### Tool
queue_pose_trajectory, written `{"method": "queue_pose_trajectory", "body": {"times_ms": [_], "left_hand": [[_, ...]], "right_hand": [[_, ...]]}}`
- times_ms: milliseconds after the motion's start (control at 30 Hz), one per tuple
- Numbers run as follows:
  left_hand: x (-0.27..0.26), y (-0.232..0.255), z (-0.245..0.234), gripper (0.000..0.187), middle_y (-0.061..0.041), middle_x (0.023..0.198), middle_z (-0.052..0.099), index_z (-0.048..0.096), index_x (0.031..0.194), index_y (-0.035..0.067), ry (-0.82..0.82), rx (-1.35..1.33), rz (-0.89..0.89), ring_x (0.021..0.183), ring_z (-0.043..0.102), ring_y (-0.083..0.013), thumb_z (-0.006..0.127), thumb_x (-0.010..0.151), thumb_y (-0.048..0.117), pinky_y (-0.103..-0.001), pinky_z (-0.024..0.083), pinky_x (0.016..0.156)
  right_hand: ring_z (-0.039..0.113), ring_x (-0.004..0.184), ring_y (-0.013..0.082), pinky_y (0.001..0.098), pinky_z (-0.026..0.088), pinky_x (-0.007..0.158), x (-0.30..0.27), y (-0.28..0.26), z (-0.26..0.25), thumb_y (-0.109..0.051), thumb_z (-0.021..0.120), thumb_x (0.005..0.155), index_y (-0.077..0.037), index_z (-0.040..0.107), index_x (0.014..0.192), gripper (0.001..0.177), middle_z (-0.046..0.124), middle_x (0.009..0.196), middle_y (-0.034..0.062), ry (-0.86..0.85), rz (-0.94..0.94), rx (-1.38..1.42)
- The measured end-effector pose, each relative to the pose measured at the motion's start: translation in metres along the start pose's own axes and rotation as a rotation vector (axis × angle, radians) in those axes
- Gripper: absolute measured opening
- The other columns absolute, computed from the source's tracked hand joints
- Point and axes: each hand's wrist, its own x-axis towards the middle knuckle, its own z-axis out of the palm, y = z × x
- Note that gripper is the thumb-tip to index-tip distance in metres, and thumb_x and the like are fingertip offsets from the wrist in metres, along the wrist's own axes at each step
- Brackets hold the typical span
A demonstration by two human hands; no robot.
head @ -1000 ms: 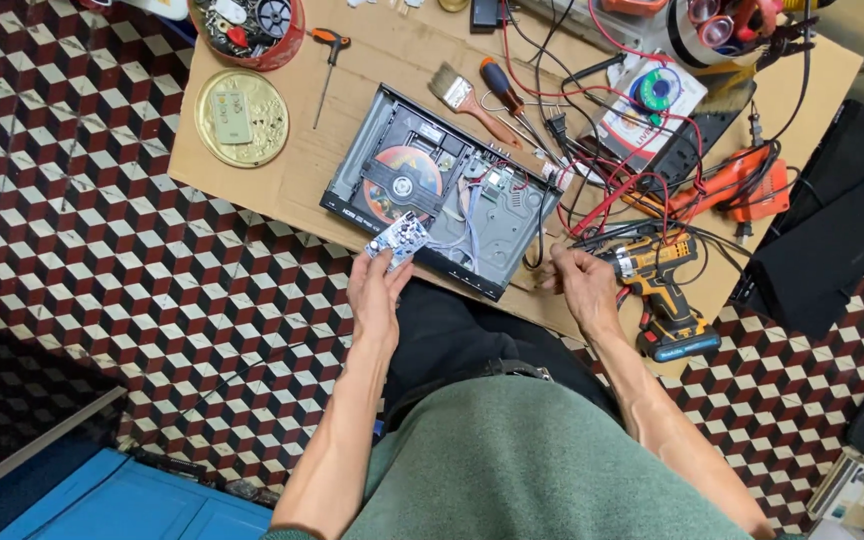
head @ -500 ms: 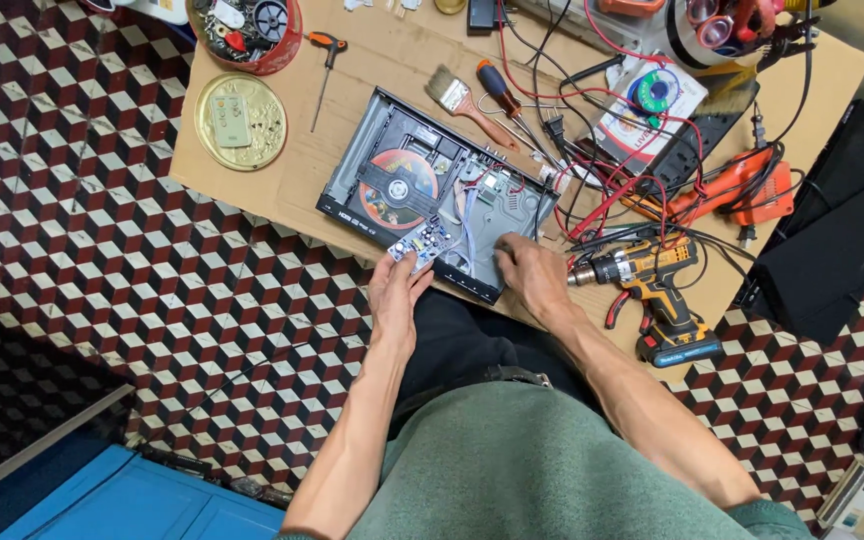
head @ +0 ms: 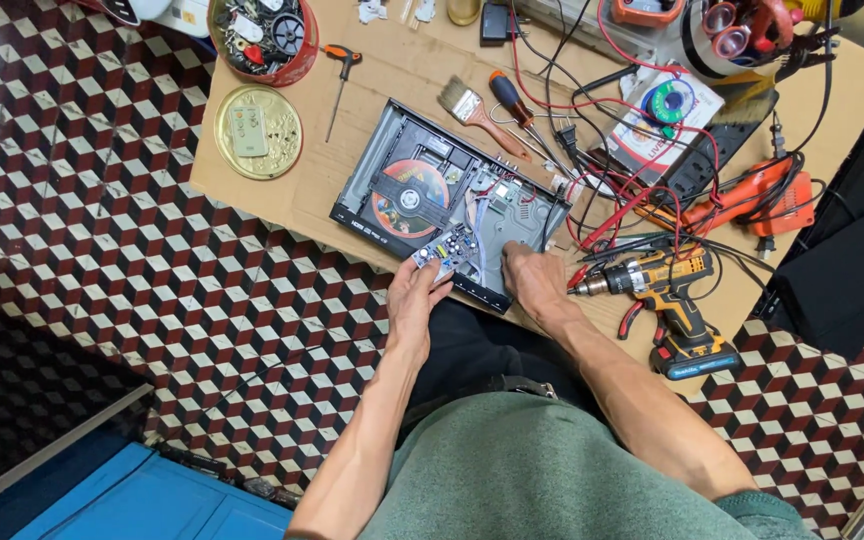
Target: The person tests circuit boards at a workbench, holding a blue board in one hand and touching multimeter probes to its contacts, then probes a smaller board. They set the boards into an open electronic device chassis, pick up a heat gun and a cordless drill, and handle wires and tools on the bench.
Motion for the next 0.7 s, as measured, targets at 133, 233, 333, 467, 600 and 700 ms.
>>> {"method": "queue_pose_trajectory", "body": {"times_ms": [133,233,333,467,600,700], "left_hand": [[0.000,0.003,0.005,0.042,-0.009,0.112,0.072,0.056,0.133,0.001,-0.027,0.030,0.001,0.101,0.069,-0.0159,0.064,0.097,0.020,-0.031,0.057,0.088],[0.003,0.002,0.007,0.041,-0.009,0.111,0.072,0.054,0.132,0.001,-0.052,0.035,0.016,0.100,0.068,-0.0157,0.064,0.096,0.020,-0.031,0.057,0.089],[0.003,0.002,0.007,0.040,-0.009,0.111,0.071,0.054,0.130,0.000,-0.073,0.038,0.029,0.100,0.068,-0.0157,0.064,0.096,0.019,-0.031,0.057,0.089],[0.002,0.006,0.006,0.040,-0.009,0.110,0.071,0.054,0.130,0.001,-0.096,0.042,0.029,0.100,0.068,-0.0157,0.064,0.096,0.019,-0.032,0.057,0.088],[-0.001,0.011,0.005,0.039,-0.009,0.110,0.071,0.054,0.129,0.001,-0.102,0.040,0.024,0.100,0.068,-0.0157,0.064,0.096,0.019,-0.032,0.057,0.086],[-0.006,0.016,0.006,0.038,-0.009,0.110,0.071,0.055,0.128,0.001,-0.107,0.049,0.023,0.100,0.068,-0.0158,0.064,0.096,0.019,-0.032,0.057,0.085]], "right_hand": [[0.067,0.066,0.0439,0.0543,0.053,0.061,0.000,0.005,0.003,-0.024,0.063,0.097,-0.002,0.065,0.093,0.022,0.069,0.077,0.0223,0.000,0.047,0.011],[0.068,0.067,0.0450,0.0549,0.053,0.063,-0.001,0.010,0.002,-0.025,0.062,0.097,-0.002,0.066,0.096,0.023,0.069,0.074,0.0240,0.007,0.118,0.096],[0.069,0.068,0.0449,0.0546,0.054,0.065,-0.004,0.010,0.000,-0.026,0.062,0.096,-0.003,0.068,0.099,0.024,0.070,0.075,0.0249,0.008,0.166,0.172],[0.070,0.069,0.0433,0.0529,0.056,0.067,-0.004,0.003,-0.010,-0.026,0.061,0.097,-0.003,0.070,0.101,0.025,0.070,0.077,0.0252,-0.033,0.222,0.223],[0.070,0.070,0.0428,0.0524,0.055,0.067,-0.004,0.001,-0.010,-0.027,0.062,0.097,-0.003,0.070,0.101,0.025,0.070,0.077,0.0246,-0.035,0.223,0.202],[0.071,0.069,0.0409,0.0508,0.055,0.066,-0.008,-0.001,-0.016,-0.028,0.062,0.097,-0.004,0.071,0.101,0.026,0.072,0.075,0.0223,-0.018,0.218,0.225]]}}
